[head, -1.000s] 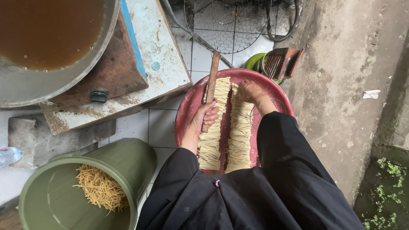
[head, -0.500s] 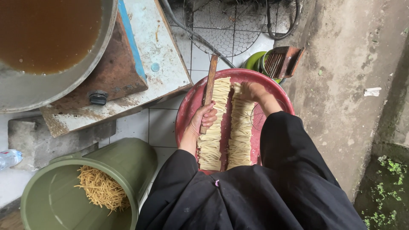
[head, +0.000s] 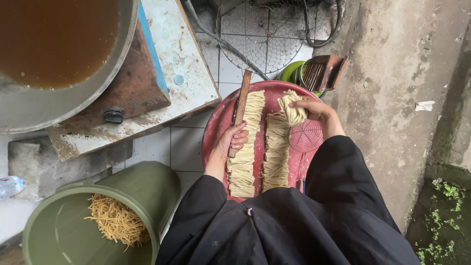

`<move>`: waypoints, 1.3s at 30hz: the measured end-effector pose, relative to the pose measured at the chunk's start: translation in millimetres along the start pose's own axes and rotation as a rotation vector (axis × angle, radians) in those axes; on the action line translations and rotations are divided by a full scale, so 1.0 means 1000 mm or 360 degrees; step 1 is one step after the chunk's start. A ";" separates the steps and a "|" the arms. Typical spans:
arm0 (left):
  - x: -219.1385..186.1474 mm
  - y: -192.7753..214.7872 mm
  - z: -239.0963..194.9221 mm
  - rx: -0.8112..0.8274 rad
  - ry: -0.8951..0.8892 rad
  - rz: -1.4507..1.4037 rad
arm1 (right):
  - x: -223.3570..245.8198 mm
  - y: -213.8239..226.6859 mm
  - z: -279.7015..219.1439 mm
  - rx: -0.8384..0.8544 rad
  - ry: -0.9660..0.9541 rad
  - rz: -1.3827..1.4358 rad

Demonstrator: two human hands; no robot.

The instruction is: The person uses a wire skimmer to lift fried noodles from a wok of hot oil and transfers them into a green basin. They then pick up uncooked noodles from a red tray, place them into the skimmer, and lower them into the oil to fry, stirring them with a wooden spatula.

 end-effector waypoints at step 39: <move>-0.007 -0.069 -0.089 0.0036 -0.0073 0.0015 | -0.033 -0.063 0.052 -0.0291 -0.0183 -0.2851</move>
Point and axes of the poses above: each hand's wrist, its own z-axis towards the middle knuckle, its own y-axis out of the back of the hand, x = y × z, the point moved 3 cm from there along z, towards the middle knuckle, and after that the axes turned 3 degrees about x, right-handed, at the moved point
